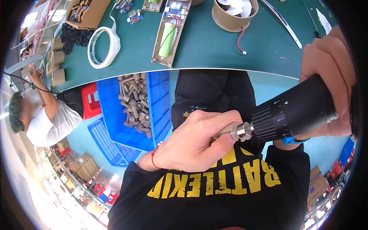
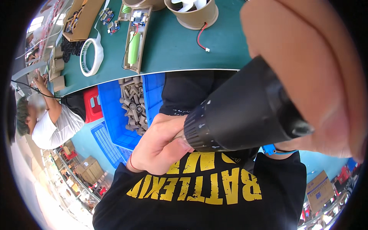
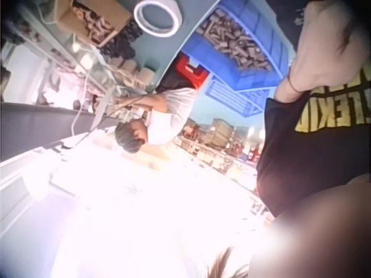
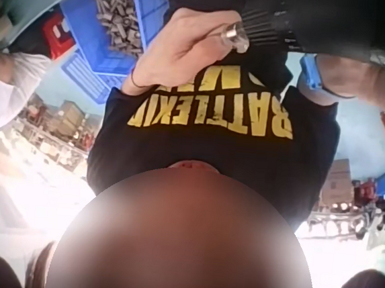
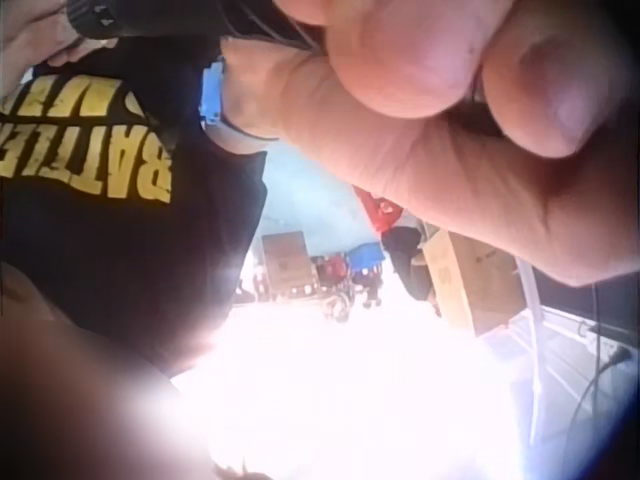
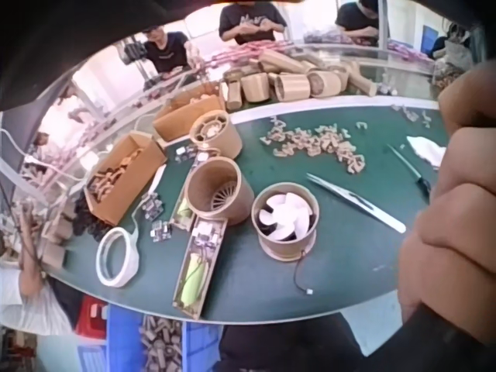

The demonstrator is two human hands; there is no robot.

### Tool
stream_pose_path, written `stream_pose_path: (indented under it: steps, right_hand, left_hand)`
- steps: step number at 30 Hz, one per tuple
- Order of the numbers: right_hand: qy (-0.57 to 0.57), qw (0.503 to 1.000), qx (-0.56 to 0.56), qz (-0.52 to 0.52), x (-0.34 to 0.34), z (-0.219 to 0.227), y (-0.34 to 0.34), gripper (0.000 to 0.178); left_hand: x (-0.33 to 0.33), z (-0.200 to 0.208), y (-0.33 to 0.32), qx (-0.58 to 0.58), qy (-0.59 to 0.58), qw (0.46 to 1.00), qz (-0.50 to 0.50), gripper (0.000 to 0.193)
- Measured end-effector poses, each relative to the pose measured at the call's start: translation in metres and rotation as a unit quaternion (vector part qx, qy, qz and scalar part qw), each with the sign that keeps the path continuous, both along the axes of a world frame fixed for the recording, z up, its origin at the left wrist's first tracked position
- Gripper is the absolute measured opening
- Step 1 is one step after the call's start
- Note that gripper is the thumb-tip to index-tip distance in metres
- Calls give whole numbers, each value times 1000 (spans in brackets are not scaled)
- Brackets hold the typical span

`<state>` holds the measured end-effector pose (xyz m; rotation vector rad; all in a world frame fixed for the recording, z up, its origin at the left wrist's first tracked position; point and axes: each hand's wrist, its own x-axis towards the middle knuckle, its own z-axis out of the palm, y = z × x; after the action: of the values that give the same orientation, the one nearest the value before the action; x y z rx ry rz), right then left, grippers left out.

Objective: Assembling electronic components, including using an electric screwdriver to secure parts and tweezers for fine wire management.

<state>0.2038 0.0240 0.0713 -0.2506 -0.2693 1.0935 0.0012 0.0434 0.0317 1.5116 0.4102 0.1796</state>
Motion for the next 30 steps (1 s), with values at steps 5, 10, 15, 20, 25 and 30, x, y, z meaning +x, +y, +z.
stream_pose_path:
  steps: [5, 10, 15, 20, 25, 30]
  right_hand:
    - [1, 1000, -3, -2, 0, -1, 1, 30]
    - [0, 1000, -1, 1, 0, 0, -4, 30]
    - [-6, 1000, 5, 12, 17, -7, -19, 29]
    - [-11, 1000, 6, 15, 16, -7, -17, 29]
    - [-16, 1000, 8, 18, 9, -5, -13, 28]
    - [-20, 1000, 9, 17, 5, -4, -11, 28]
  left_hand:
    - [0, -1, 0, 19, 2, 1000, 9, 7]
    - [1, -4, 1, 36, 21, 999, 0, 6]
    - [-2, 1, 2, -44, 47, 998, 14, 14]
    - [0, 0, 1, -89, 4, 993, 82, 24]
    - [4, 5, 1, -69, 13, 986, 152, 11]
    - [1, 3, 0, -37, 37, 979, 197, 11]
